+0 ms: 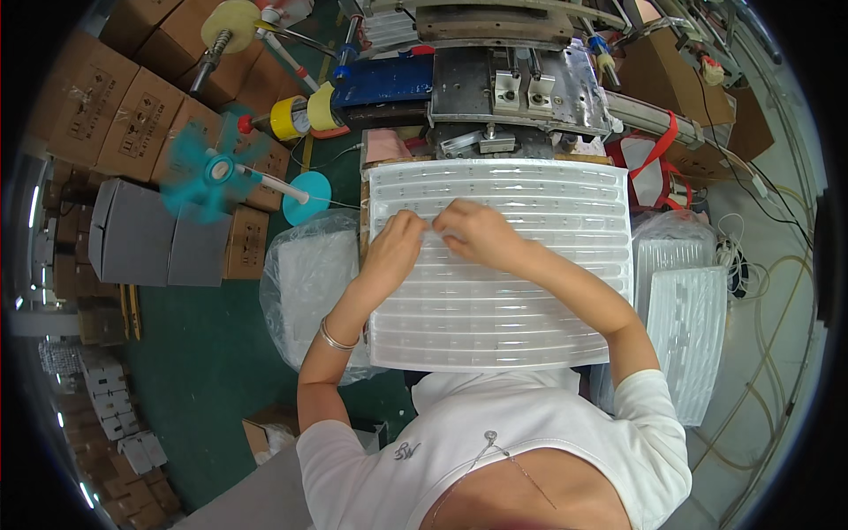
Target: Manually assembling or inspecting plastic grid-like trays at a workstation.
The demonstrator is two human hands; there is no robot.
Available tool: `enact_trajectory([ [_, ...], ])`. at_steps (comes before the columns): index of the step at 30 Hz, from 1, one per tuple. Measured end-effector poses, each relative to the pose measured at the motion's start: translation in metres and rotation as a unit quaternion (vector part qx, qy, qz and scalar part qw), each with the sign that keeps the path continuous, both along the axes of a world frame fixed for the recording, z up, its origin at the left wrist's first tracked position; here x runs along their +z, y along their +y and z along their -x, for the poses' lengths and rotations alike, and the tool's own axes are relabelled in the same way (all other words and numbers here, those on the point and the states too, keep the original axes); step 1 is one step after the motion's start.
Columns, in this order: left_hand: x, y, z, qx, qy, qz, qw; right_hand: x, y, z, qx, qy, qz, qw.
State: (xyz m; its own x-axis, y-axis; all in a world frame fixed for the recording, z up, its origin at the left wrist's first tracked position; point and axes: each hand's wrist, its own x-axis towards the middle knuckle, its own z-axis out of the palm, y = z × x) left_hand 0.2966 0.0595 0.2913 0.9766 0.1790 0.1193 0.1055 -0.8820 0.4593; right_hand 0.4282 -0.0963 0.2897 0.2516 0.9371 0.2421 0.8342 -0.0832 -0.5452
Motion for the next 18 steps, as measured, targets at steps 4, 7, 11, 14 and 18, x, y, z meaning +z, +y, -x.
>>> enact_trajectory([
  [4,-0.006,-0.004,-0.009,-0.081,0.017,0.055,0.995,0.029,-0.024,-0.038,-0.146,0.186,-0.089,0.968],
  [7,-0.012,0.005,0.001,-0.042,-0.018,0.011,0.999,0.038,-0.041,-0.048,-0.201,0.289,-0.1,0.931],
  [11,0.004,0.008,0.005,-0.027,0.024,0.018,0.999,0.024,-0.055,-0.075,-0.217,0.347,-0.124,0.904],
  [14,0.014,0.019,0.005,-0.02,-0.009,-0.008,1.0,0.035,-0.055,-0.08,-0.222,0.338,-0.141,0.904],
  [18,0.034,0.024,-0.006,0.112,-0.106,0.099,0.983,0.024,-0.054,-0.071,-0.239,0.198,-0.192,0.931],
])
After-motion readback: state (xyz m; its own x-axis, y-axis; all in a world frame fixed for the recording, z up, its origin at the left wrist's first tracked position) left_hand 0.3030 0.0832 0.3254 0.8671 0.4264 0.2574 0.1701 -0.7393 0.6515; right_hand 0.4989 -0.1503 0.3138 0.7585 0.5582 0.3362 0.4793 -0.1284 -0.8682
